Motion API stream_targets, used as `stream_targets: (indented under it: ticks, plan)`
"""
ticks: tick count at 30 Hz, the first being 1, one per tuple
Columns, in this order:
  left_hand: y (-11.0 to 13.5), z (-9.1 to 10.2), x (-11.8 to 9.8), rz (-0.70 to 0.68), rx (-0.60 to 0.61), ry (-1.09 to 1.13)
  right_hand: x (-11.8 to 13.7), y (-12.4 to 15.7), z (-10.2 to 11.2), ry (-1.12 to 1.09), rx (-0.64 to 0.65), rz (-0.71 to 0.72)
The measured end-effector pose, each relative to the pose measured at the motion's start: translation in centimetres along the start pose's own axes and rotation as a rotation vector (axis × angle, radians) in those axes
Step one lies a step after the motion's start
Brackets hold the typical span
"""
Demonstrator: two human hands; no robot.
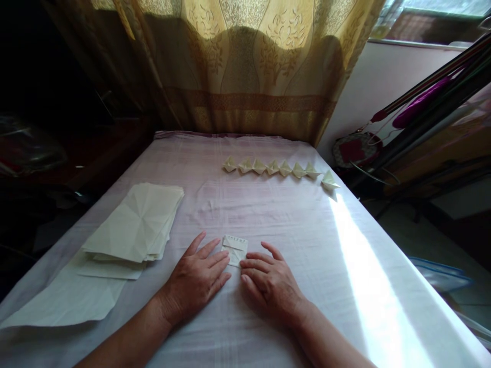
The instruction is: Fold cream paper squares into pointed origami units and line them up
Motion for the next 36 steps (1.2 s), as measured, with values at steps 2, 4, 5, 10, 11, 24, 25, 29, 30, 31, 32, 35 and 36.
stream_targets:
  ticks: [2,4,5,10,11,24,25,29,30,31,32,35,36]
  plan:
    - [0.0,0.0,-0.1,-0.005,-0.026,0.011,0.0,-0.1,0.0,-0.009,-0.023,0.001]
    - [-0.1,-0.1,0.1,-0.011,-0.045,0.014,-0.1,-0.2,-0.1,-0.008,-0.025,0.007]
    - [-0.1,-0.1,0.2,-0.013,-0.051,0.015,-0.1,-0.2,-0.2,0.002,-0.024,0.008]
    - [0.2,-0.4,1.2,0.019,-0.019,0.02,-0.6,-0.2,-0.9,0.17,0.018,-0.108]
    - [0.3,-0.5,1.3,0.033,-0.013,0.021,-0.7,-0.2,-1.1,0.186,0.037,-0.145]
    - [0.6,-1.6,2.2,0.11,-0.022,-0.115,-0.5,-0.5,-0.6,0.129,-0.023,-0.135]
    - [0.6,-1.7,2.2,0.123,-0.019,-0.121,-0.5,-0.5,-0.6,0.125,-0.028,-0.133]
    - [0.6,-1.5,2.3,0.154,0.027,-0.104,-0.3,-0.6,-0.4,0.112,-0.03,-0.134]
    - [0.6,-1.4,2.2,0.155,0.037,-0.096,-0.2,-0.6,-0.4,0.111,-0.025,-0.135]
    - [0.6,-1.4,2.0,0.156,0.044,-0.09,-0.1,-0.7,-0.4,0.112,-0.017,-0.134]
    - [0.6,-1.3,1.9,0.159,0.046,-0.088,-0.1,-0.7,-0.3,0.115,-0.009,-0.131]
    - [0.8,-1.4,1.3,0.17,0.051,-0.084,0.0,-0.6,-0.3,0.121,0.003,-0.104]
    - [0.9,-1.5,1.2,0.176,0.051,-0.079,0.0,-0.6,-0.3,0.118,0.0,-0.089]
Point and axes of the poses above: each hand's wrist, its own y-axis away from the middle knuckle, its own z-axis out of the back of the hand, x = y × z, the point moved 2 cm from there along -y, towards the middle knuckle, and after that the axes turned 3 degrees about y, right-handed, at the moved point
